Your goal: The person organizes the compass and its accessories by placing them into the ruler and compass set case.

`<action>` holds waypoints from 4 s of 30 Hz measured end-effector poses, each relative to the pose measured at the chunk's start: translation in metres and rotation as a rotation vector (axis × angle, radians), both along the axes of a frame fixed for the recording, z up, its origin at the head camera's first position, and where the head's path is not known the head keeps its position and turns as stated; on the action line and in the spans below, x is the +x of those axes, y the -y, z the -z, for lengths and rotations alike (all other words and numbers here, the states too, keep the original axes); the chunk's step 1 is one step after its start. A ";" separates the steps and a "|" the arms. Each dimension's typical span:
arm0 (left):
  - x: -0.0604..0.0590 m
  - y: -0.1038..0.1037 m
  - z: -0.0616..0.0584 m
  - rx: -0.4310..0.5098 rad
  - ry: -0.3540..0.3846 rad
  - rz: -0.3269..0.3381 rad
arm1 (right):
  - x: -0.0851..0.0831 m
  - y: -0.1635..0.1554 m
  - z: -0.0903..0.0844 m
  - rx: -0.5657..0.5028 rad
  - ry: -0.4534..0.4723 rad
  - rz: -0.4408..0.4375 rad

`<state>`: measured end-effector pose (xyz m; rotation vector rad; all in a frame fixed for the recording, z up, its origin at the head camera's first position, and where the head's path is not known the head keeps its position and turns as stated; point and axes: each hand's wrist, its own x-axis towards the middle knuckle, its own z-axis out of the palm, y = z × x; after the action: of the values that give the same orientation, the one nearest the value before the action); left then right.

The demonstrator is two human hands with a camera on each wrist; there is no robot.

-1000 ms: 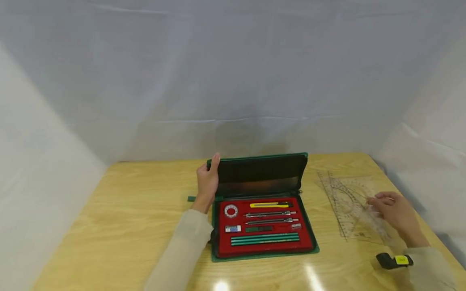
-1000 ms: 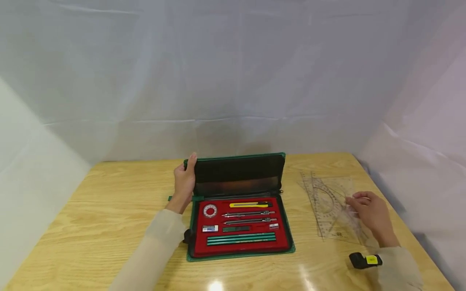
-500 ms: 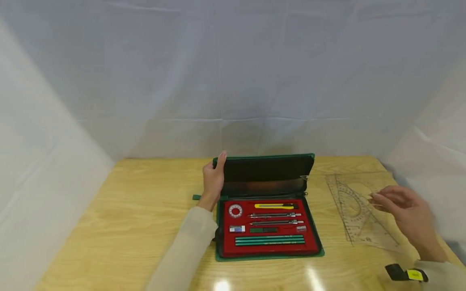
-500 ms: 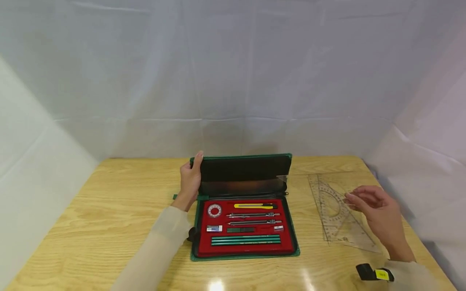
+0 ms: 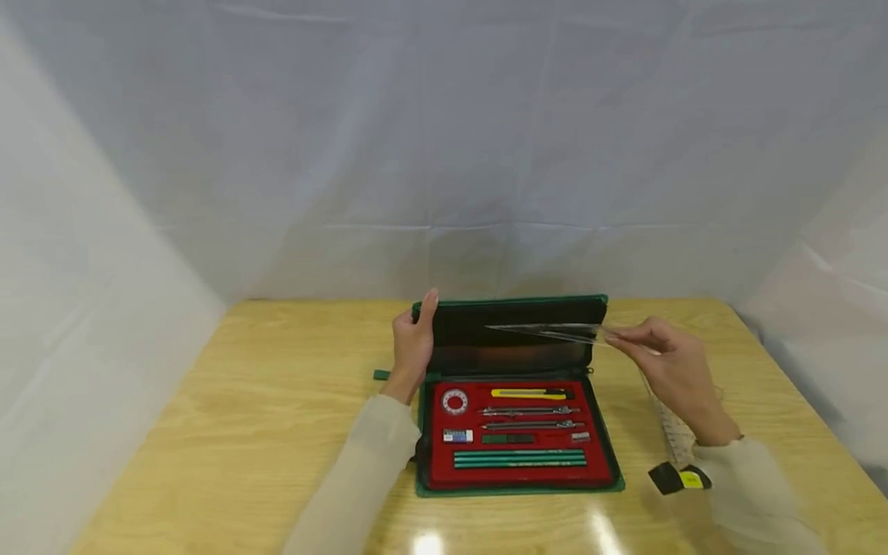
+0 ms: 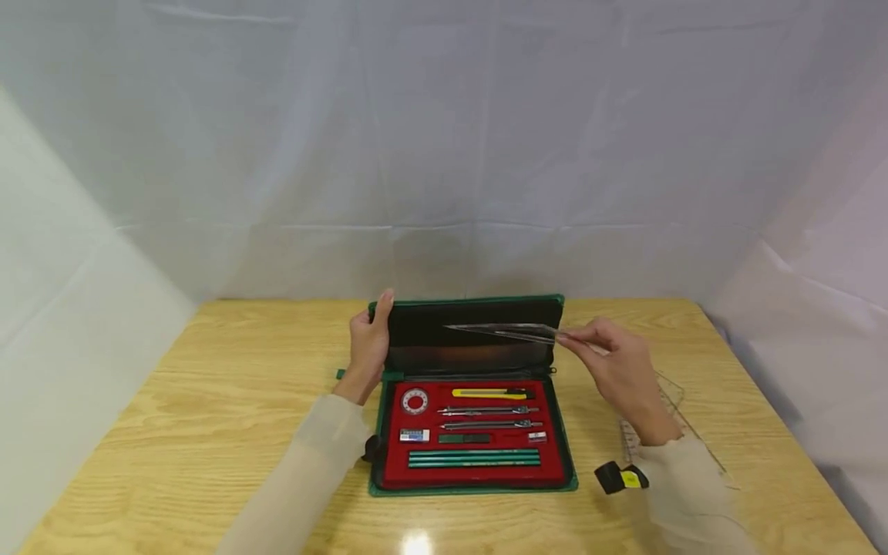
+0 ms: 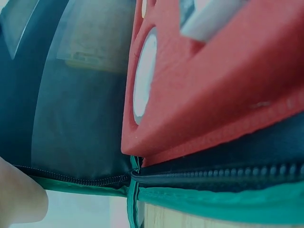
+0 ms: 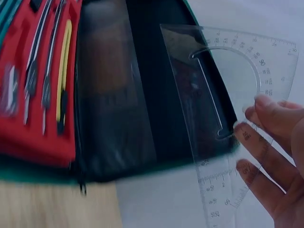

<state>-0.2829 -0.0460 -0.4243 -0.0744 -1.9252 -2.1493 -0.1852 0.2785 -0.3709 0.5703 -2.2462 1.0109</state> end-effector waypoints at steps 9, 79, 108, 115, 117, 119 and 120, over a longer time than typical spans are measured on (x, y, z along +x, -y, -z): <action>0.003 -0.001 0.004 0.002 0.000 0.004 | -0.027 0.048 0.002 0.257 -0.130 0.053; 0.011 0.007 0.001 -0.010 0.011 0.037 | -0.029 0.087 0.044 0.499 -0.120 0.263; 0.026 0.039 -0.026 0.027 0.009 0.019 | 0.045 -0.041 0.058 0.295 0.618 0.474; 0.028 0.041 -0.028 -0.001 0.022 0.000 | 0.046 -0.066 0.057 0.312 0.994 0.523; 0.029 0.042 -0.028 -0.009 0.031 -0.004 | 0.043 -0.068 0.057 0.325 1.054 0.513; 0.030 0.042 -0.028 -0.009 0.036 -0.005 | 0.040 -0.071 0.058 0.331 1.071 0.508; 0.030 0.042 -0.028 -0.010 0.036 -0.005 | 0.039 -0.073 0.059 0.334 1.068 0.498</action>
<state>-0.2526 -0.0880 -0.3961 -0.0333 -1.9536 -2.1528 -0.1461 0.3515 -0.4299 -0.5658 -3.2557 0.7383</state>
